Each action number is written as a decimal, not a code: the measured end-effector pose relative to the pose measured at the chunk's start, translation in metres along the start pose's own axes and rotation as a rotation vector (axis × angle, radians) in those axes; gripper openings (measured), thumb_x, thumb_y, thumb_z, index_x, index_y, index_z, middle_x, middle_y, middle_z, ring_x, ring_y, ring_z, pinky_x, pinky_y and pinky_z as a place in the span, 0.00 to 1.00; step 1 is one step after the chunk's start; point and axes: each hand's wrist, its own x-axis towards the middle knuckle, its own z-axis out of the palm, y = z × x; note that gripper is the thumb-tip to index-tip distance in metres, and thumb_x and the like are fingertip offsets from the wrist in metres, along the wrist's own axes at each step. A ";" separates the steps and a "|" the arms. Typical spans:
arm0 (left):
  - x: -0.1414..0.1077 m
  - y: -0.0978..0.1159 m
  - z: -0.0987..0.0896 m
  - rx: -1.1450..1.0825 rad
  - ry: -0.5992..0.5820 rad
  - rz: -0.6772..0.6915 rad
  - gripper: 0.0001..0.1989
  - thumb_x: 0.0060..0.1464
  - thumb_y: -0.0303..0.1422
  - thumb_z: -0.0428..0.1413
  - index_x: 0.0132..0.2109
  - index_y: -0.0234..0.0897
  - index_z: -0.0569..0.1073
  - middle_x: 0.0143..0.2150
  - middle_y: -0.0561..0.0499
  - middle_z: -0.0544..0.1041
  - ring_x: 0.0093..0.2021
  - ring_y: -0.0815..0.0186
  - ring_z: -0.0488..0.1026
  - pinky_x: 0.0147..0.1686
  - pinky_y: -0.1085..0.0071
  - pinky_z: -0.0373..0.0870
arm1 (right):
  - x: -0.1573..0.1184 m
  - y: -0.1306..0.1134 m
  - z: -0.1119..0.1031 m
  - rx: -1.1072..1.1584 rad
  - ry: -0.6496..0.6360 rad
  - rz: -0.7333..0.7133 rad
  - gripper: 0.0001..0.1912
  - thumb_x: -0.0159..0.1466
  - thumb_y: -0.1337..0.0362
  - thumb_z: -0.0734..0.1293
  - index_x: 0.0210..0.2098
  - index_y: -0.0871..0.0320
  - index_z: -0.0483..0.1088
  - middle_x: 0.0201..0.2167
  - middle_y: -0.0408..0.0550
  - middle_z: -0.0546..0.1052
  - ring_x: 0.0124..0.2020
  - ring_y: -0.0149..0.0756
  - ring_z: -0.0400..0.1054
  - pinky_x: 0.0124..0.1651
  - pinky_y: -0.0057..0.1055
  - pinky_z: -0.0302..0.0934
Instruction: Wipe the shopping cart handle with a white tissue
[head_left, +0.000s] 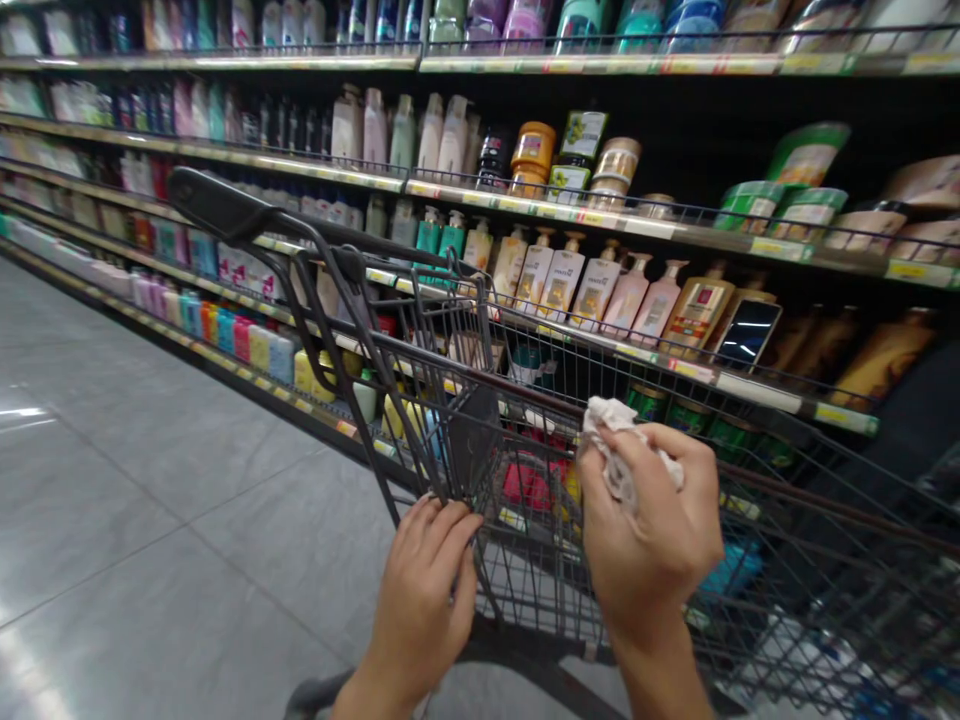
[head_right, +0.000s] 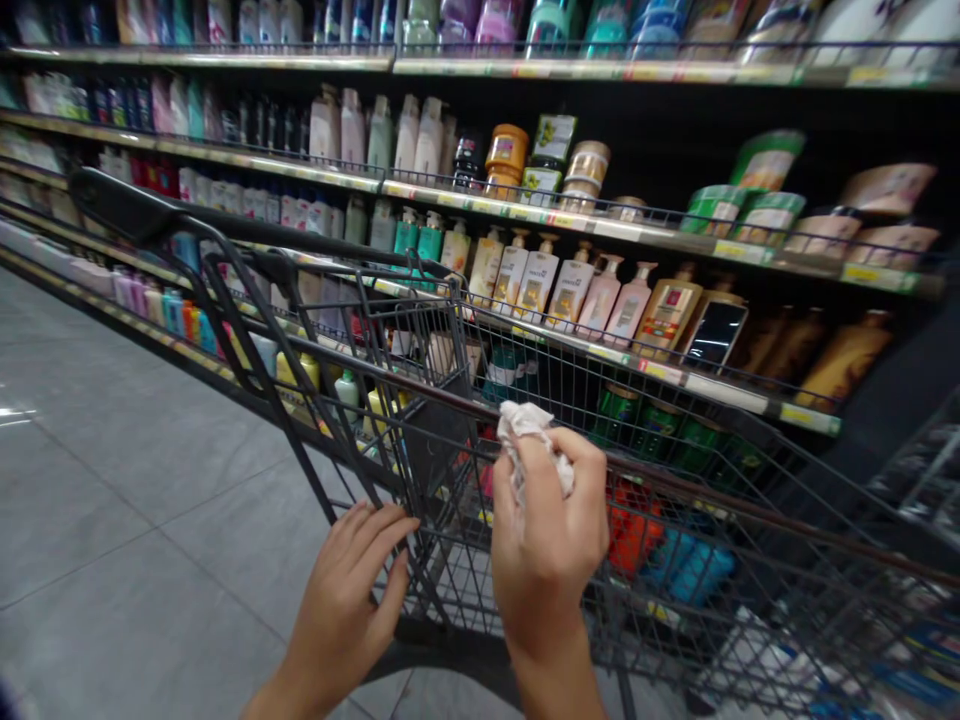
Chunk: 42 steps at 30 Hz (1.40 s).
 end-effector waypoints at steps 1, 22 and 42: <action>0.000 0.000 0.001 0.004 0.001 -0.002 0.14 0.59 0.21 0.48 0.49 0.38 0.71 0.47 0.49 0.77 0.52 0.61 0.69 0.57 0.58 0.66 | -0.002 0.002 -0.002 -0.016 0.008 0.018 0.05 0.62 0.71 0.69 0.39 0.59 0.74 0.38 0.48 0.73 0.37 0.32 0.71 0.37 0.28 0.67; 0.104 0.006 -0.042 0.013 0.285 0.038 0.22 0.56 0.21 0.51 0.58 0.33 0.66 0.59 0.40 0.69 0.64 0.55 0.61 0.64 0.54 0.60 | 0.009 -0.040 0.013 0.226 -0.147 0.008 0.11 0.65 0.74 0.65 0.46 0.62 0.72 0.41 0.54 0.72 0.42 0.36 0.70 0.42 0.32 0.70; 0.127 -0.058 -0.060 0.164 0.150 0.152 0.26 0.54 0.19 0.45 0.59 0.33 0.66 0.58 0.43 0.73 0.64 0.59 0.66 0.67 0.53 0.58 | 0.021 -0.038 0.000 0.125 0.106 0.137 0.22 0.62 0.71 0.69 0.56 0.60 0.68 0.44 0.53 0.76 0.46 0.40 0.72 0.47 0.36 0.69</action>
